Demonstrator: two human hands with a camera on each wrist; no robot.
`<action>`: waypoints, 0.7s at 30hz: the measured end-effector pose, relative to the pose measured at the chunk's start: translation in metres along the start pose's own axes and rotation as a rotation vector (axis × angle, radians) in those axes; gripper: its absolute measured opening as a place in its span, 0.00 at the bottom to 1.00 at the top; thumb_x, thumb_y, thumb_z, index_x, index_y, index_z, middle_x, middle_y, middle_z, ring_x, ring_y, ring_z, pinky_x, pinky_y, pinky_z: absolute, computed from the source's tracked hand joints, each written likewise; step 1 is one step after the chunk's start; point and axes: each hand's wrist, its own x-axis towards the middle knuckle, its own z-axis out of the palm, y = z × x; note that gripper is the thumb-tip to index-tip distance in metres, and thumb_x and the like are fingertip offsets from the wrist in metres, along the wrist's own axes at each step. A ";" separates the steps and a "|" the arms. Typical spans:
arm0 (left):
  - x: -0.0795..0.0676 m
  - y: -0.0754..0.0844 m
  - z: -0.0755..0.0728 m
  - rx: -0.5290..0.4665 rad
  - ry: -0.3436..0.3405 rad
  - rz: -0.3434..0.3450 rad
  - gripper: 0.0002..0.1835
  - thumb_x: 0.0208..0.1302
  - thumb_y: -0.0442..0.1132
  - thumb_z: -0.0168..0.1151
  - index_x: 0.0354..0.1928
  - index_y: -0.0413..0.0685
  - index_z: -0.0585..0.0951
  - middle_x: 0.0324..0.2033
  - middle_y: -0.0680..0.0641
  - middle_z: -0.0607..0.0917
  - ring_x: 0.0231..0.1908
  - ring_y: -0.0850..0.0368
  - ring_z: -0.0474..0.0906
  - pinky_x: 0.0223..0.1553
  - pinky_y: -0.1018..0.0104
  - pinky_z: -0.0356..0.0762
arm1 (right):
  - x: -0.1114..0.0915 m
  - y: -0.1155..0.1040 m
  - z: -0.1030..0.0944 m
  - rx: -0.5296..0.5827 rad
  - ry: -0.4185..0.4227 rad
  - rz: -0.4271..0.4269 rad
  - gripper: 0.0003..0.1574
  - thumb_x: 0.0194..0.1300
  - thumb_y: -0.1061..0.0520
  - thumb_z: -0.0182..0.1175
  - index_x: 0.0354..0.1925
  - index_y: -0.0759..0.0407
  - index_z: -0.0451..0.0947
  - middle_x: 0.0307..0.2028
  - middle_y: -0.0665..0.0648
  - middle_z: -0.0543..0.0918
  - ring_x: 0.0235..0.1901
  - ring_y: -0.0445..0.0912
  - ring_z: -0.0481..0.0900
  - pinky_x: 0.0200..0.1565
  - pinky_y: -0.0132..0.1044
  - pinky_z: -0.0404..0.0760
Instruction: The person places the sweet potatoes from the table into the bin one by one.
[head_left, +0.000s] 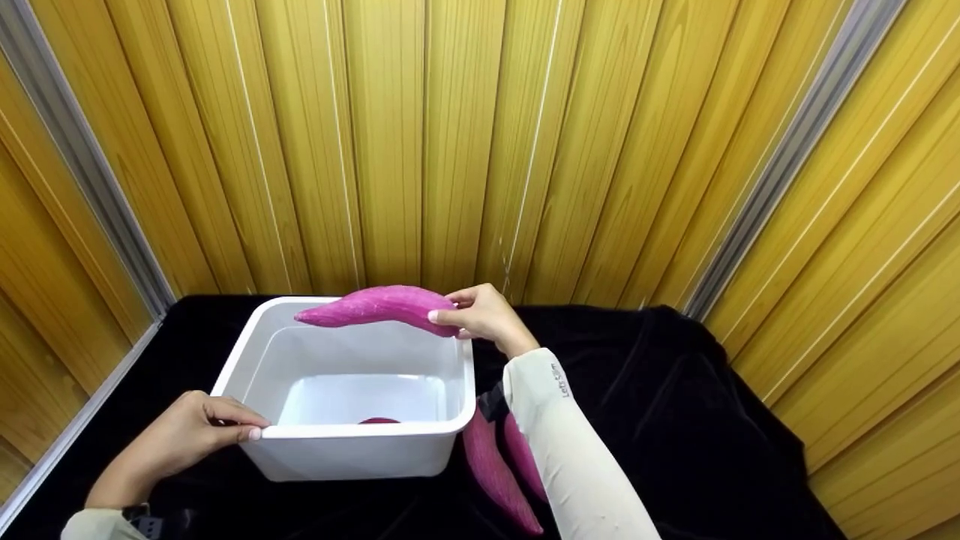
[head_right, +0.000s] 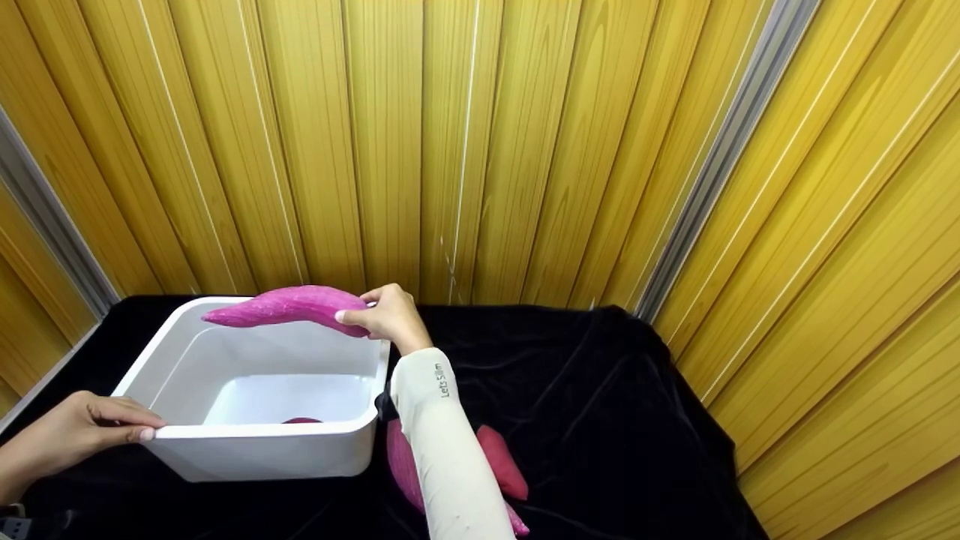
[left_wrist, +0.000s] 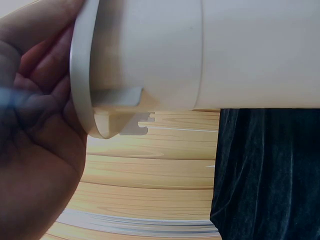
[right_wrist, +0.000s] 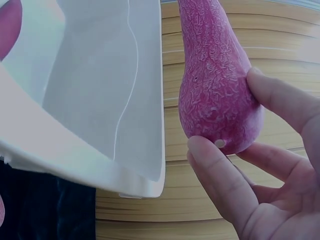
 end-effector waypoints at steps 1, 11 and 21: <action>0.000 0.001 0.000 0.004 0.002 0.000 0.04 0.52 0.34 0.72 0.31 0.45 0.89 0.29 0.55 0.89 0.34 0.76 0.77 0.34 0.82 0.73 | 0.001 0.000 0.000 0.001 0.000 0.002 0.31 0.53 0.54 0.73 0.54 0.63 0.79 0.45 0.63 0.85 0.36 0.45 0.84 0.39 0.38 0.84; 0.001 0.005 0.003 0.007 0.015 0.025 0.04 0.51 0.32 0.72 0.31 0.46 0.90 0.29 0.55 0.89 0.34 0.76 0.78 0.35 0.82 0.73 | 0.004 0.000 0.002 -0.015 -0.002 -0.003 0.32 0.53 0.54 0.73 0.55 0.64 0.78 0.47 0.63 0.84 0.36 0.46 0.85 0.38 0.37 0.85; 0.001 0.007 0.004 0.019 0.017 0.030 0.04 0.51 0.33 0.72 0.31 0.47 0.90 0.29 0.55 0.89 0.34 0.76 0.78 0.36 0.83 0.72 | 0.005 0.001 0.002 -0.032 0.005 -0.003 0.33 0.53 0.53 0.73 0.55 0.64 0.78 0.47 0.63 0.84 0.36 0.46 0.85 0.37 0.36 0.84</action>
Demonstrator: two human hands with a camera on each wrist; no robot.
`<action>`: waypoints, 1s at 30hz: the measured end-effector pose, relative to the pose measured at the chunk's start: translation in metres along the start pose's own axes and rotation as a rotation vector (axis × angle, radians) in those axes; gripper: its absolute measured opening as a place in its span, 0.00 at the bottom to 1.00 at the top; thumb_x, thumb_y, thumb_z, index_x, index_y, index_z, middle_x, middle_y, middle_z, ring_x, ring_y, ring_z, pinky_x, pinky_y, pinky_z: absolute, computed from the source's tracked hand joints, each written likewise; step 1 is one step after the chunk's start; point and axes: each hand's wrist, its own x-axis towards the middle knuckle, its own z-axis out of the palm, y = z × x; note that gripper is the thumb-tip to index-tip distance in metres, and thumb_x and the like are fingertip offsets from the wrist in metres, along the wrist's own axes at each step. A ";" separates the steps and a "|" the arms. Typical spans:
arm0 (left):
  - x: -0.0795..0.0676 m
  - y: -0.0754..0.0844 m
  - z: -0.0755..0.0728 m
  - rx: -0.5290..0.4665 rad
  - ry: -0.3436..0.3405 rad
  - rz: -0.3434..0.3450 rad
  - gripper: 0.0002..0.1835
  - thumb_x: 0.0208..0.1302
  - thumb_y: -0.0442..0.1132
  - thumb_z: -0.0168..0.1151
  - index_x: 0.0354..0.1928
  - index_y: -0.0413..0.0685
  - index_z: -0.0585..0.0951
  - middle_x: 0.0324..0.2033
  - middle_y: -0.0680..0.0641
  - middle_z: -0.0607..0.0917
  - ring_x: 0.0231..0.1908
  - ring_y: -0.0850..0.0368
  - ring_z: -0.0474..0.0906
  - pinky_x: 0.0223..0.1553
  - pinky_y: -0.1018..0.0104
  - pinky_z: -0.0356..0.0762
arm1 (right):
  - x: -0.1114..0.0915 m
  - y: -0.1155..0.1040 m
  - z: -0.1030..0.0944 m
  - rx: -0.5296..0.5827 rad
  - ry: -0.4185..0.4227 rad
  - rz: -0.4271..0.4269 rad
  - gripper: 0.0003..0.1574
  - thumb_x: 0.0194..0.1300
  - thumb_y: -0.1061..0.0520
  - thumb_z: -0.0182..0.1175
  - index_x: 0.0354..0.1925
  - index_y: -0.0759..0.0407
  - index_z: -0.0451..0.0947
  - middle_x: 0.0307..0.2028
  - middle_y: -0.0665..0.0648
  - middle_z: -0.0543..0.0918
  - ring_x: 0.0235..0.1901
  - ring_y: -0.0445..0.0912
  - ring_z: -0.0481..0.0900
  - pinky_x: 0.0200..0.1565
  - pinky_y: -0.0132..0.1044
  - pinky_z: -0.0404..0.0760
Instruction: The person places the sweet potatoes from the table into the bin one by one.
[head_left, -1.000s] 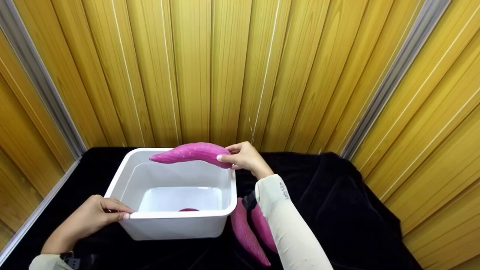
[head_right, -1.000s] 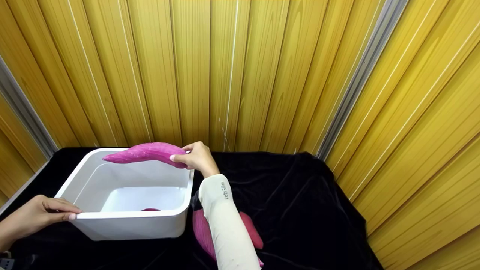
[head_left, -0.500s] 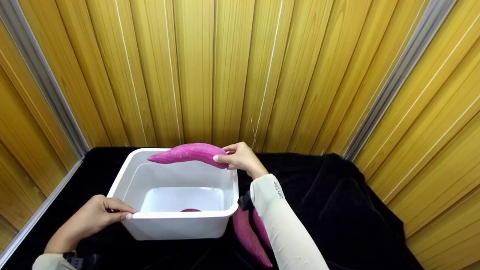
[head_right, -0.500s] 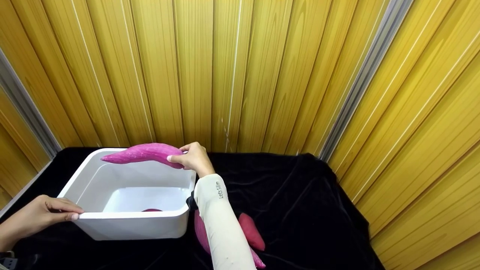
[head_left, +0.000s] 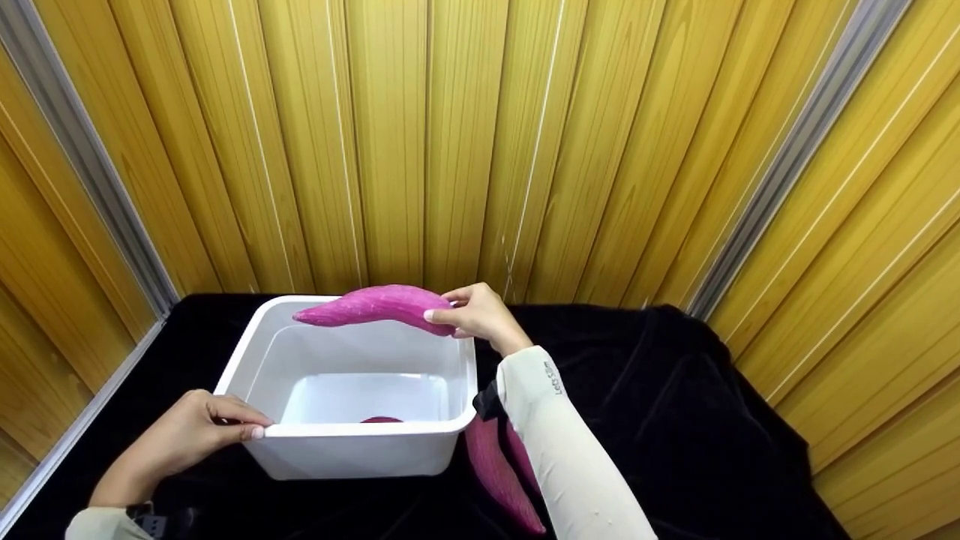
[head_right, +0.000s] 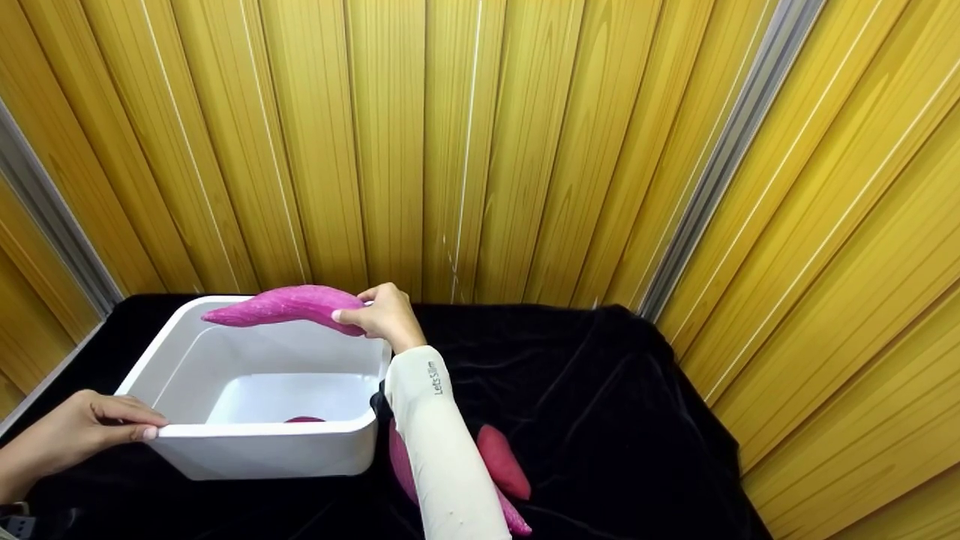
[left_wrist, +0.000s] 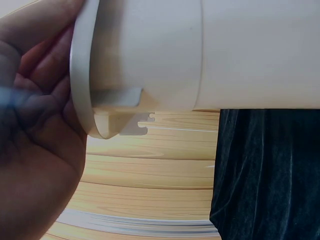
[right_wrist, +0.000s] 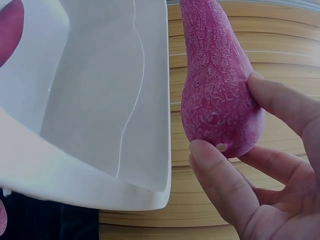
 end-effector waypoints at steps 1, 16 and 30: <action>0.000 0.000 0.000 0.000 0.000 0.000 0.04 0.51 0.33 0.72 0.31 0.47 0.90 0.29 0.55 0.89 0.34 0.76 0.78 0.36 0.83 0.72 | 0.000 0.000 0.000 -0.001 0.000 0.004 0.33 0.52 0.53 0.73 0.55 0.63 0.78 0.47 0.62 0.84 0.36 0.46 0.84 0.37 0.36 0.84; 0.000 0.001 -0.002 0.009 0.001 -0.016 0.03 0.51 0.34 0.72 0.30 0.47 0.90 0.29 0.55 0.89 0.34 0.76 0.78 0.36 0.83 0.72 | 0.002 0.000 0.003 -0.025 0.018 0.012 0.31 0.53 0.52 0.73 0.54 0.61 0.79 0.47 0.62 0.83 0.35 0.45 0.83 0.36 0.35 0.84; -0.001 0.001 -0.002 0.011 -0.009 -0.040 0.04 0.51 0.35 0.72 0.31 0.47 0.90 0.30 0.54 0.89 0.35 0.76 0.78 0.36 0.82 0.73 | 0.004 0.005 0.006 0.064 0.038 -0.011 0.20 0.59 0.56 0.66 0.48 0.64 0.81 0.46 0.62 0.83 0.39 0.48 0.83 0.40 0.36 0.84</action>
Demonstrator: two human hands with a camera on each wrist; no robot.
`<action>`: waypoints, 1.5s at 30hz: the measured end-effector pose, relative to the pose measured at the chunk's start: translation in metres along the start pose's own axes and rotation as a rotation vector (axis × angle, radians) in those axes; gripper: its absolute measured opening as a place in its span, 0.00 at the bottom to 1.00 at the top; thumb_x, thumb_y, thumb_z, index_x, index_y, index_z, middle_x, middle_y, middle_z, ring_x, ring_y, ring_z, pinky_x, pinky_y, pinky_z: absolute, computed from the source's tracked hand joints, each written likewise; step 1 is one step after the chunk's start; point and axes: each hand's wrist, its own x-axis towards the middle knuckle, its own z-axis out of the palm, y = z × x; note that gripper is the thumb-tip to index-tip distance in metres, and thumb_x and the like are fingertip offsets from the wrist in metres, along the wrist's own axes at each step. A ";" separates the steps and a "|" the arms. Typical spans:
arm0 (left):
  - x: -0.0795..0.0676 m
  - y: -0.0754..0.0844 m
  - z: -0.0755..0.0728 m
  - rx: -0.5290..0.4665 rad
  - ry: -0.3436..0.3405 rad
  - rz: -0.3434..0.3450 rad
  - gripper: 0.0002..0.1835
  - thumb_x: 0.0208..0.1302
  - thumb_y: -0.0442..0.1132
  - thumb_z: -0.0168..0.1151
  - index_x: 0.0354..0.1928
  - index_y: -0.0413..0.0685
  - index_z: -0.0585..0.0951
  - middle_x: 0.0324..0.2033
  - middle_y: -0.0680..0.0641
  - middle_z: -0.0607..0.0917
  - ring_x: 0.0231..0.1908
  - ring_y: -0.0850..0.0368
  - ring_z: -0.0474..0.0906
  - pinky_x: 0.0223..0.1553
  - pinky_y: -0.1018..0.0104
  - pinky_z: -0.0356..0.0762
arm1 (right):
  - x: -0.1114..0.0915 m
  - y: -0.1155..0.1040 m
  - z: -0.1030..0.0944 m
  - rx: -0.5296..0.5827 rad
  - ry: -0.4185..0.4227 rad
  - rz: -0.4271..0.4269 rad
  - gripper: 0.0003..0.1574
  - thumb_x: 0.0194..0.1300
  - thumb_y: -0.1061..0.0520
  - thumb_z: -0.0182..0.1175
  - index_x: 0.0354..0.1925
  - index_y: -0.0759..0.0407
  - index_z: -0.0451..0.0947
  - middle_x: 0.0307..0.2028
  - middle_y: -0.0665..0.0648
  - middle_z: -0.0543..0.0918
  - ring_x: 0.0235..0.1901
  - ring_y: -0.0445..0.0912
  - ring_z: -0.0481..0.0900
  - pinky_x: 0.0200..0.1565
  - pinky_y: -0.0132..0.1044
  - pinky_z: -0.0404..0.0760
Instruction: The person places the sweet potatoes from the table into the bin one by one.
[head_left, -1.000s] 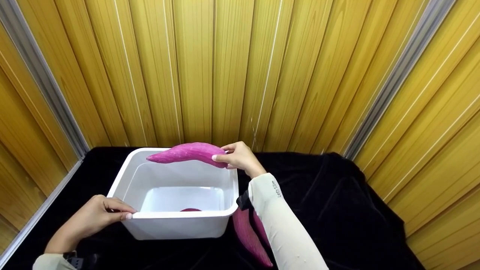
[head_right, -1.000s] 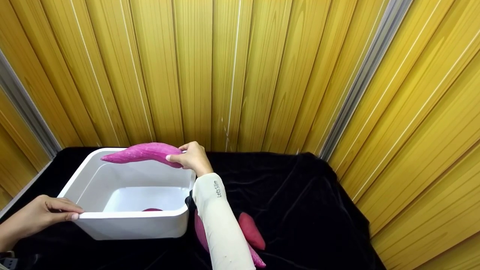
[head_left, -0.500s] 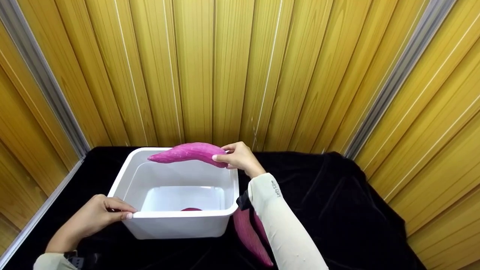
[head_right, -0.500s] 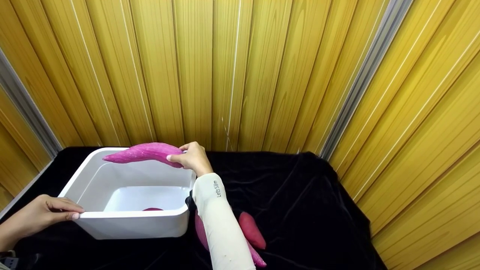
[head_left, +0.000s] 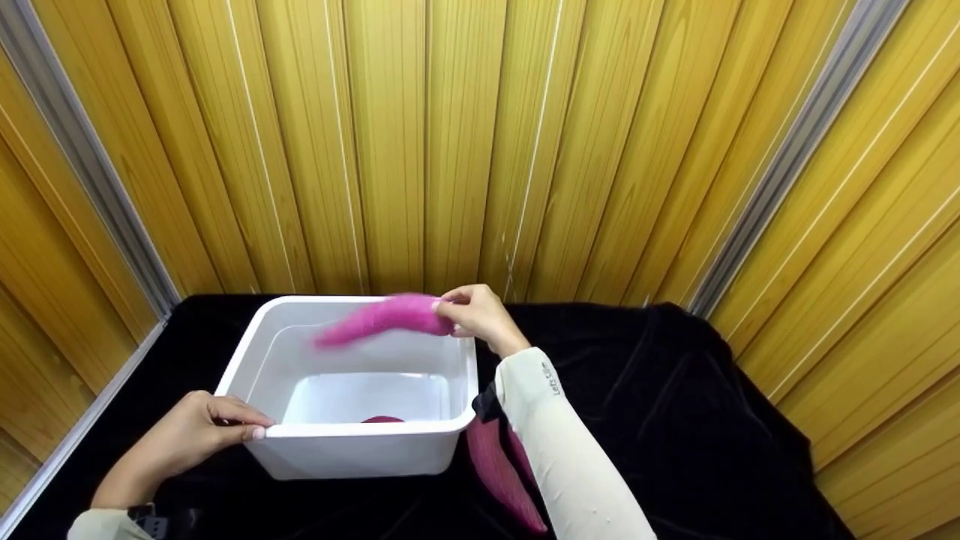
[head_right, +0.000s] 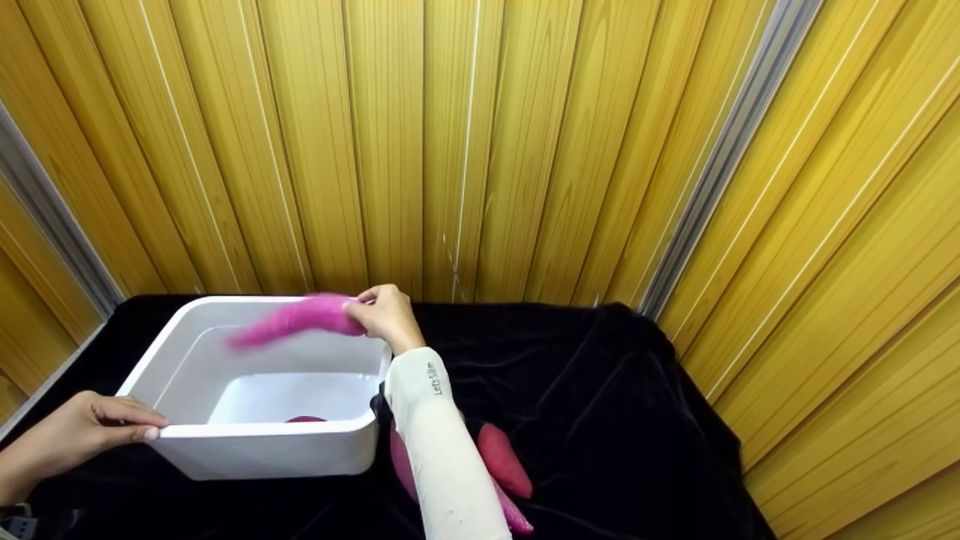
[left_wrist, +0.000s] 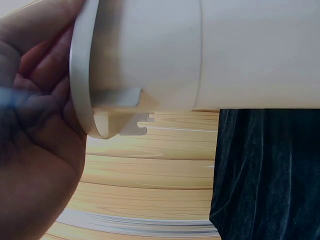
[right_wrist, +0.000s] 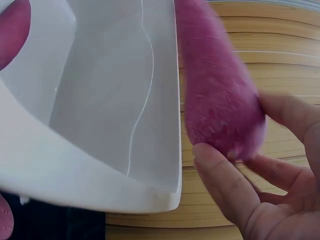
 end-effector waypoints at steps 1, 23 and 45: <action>0.000 0.000 0.000 0.000 0.000 0.002 0.04 0.51 0.35 0.72 0.31 0.47 0.90 0.30 0.54 0.89 0.35 0.76 0.78 0.37 0.82 0.73 | 0.000 0.000 0.000 0.015 0.002 -0.004 0.18 0.59 0.57 0.65 0.47 0.65 0.82 0.45 0.61 0.83 0.40 0.49 0.83 0.40 0.35 0.84; 0.001 0.001 0.001 0.011 0.003 -0.012 0.04 0.52 0.35 0.72 0.31 0.47 0.90 0.31 0.50 0.89 0.36 0.76 0.78 0.37 0.81 0.74 | -0.005 0.000 -0.005 -0.044 -0.071 -0.039 0.21 0.59 0.57 0.68 0.49 0.64 0.81 0.43 0.59 0.87 0.47 0.54 0.83 0.42 0.38 0.84; 0.000 -0.003 0.000 0.025 -0.003 -0.012 0.04 0.52 0.35 0.72 0.31 0.48 0.90 0.31 0.51 0.90 0.36 0.77 0.77 0.36 0.81 0.73 | -0.009 0.008 -0.018 -0.020 -0.043 -0.013 0.25 0.61 0.55 0.66 0.54 0.66 0.78 0.51 0.62 0.83 0.48 0.58 0.82 0.44 0.43 0.84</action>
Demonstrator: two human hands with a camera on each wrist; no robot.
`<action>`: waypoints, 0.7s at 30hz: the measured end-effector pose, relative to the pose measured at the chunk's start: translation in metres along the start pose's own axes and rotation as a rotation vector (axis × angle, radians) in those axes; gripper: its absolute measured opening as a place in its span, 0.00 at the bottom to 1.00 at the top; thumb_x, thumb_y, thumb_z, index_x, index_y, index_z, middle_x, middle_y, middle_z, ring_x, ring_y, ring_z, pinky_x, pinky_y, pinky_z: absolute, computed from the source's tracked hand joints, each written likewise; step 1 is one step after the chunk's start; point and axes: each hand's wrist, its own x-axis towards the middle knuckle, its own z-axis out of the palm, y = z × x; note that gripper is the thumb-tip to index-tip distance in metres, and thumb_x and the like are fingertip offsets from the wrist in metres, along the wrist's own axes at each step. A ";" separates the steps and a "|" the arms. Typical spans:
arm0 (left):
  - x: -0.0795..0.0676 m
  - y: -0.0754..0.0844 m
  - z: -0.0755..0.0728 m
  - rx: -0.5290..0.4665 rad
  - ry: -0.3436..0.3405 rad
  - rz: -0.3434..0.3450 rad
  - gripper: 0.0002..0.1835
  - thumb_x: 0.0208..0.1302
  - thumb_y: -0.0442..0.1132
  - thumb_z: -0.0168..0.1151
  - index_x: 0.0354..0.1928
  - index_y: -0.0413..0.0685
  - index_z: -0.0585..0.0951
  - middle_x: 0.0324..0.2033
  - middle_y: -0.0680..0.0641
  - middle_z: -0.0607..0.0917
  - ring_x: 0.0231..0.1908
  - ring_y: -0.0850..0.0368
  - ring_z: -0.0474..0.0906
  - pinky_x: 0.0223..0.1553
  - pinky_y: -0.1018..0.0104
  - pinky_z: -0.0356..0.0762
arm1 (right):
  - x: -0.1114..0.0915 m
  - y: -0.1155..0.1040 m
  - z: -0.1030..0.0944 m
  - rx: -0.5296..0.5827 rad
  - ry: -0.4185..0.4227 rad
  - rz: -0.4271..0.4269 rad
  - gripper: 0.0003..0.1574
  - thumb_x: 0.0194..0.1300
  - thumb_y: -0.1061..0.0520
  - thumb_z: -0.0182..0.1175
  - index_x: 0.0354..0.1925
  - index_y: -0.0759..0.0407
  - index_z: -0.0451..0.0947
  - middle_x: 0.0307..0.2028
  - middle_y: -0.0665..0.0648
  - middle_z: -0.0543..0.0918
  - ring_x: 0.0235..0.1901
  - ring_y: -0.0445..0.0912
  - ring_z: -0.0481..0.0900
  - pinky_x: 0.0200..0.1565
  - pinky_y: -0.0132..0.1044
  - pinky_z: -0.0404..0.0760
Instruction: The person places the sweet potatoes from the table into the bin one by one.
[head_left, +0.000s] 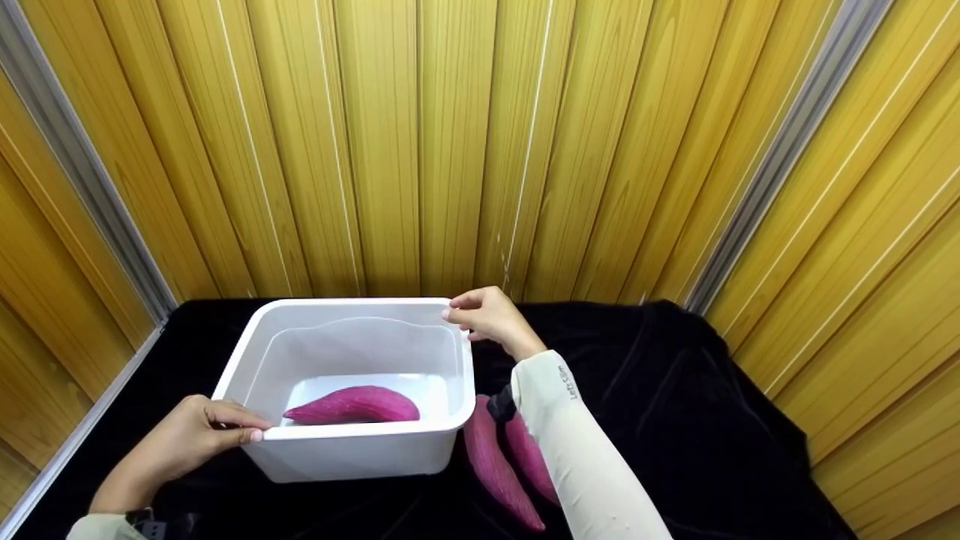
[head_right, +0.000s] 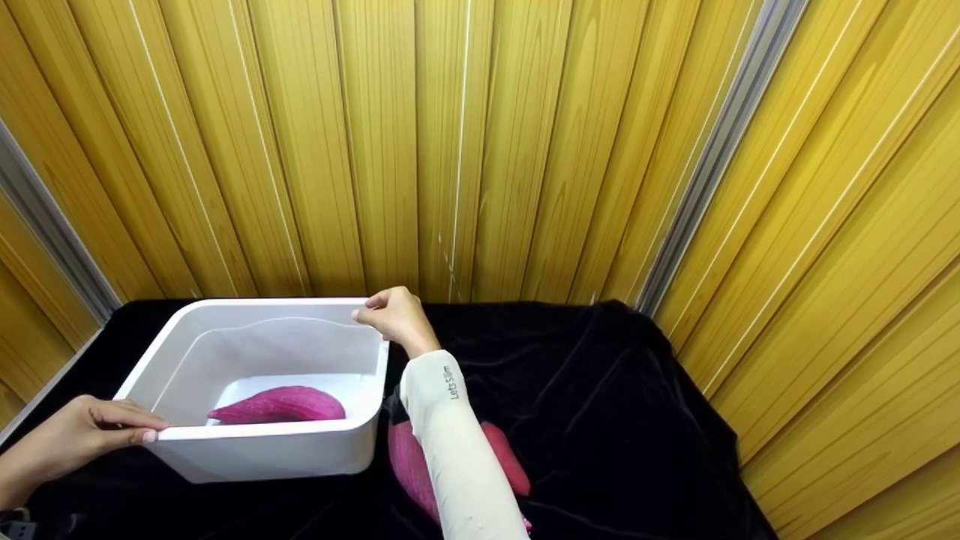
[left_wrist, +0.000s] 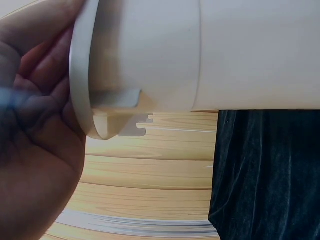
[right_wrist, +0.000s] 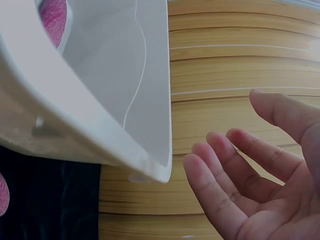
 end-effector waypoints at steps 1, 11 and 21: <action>0.000 0.000 0.000 0.004 0.000 0.001 0.04 0.52 0.36 0.72 0.31 0.48 0.90 0.31 0.51 0.90 0.36 0.77 0.77 0.36 0.81 0.73 | 0.000 0.001 -0.001 0.002 0.000 -0.001 0.26 0.61 0.55 0.65 0.54 0.67 0.78 0.51 0.62 0.83 0.47 0.58 0.82 0.44 0.42 0.84; -0.001 -0.003 -0.002 0.015 0.006 0.015 0.04 0.52 0.34 0.72 0.31 0.49 0.90 0.31 0.51 0.90 0.37 0.77 0.77 0.37 0.82 0.72 | -0.002 0.014 -0.012 0.002 0.025 0.014 0.25 0.61 0.55 0.65 0.54 0.66 0.78 0.50 0.63 0.83 0.42 0.52 0.82 0.43 0.42 0.84; -0.002 -0.004 -0.003 -0.033 0.007 0.011 0.04 0.52 0.32 0.71 0.32 0.46 0.89 0.31 0.54 0.89 0.36 0.76 0.78 0.36 0.82 0.73 | -0.008 0.031 -0.030 -0.004 0.054 0.027 0.25 0.61 0.54 0.65 0.54 0.65 0.78 0.51 0.63 0.83 0.38 0.47 0.82 0.44 0.43 0.84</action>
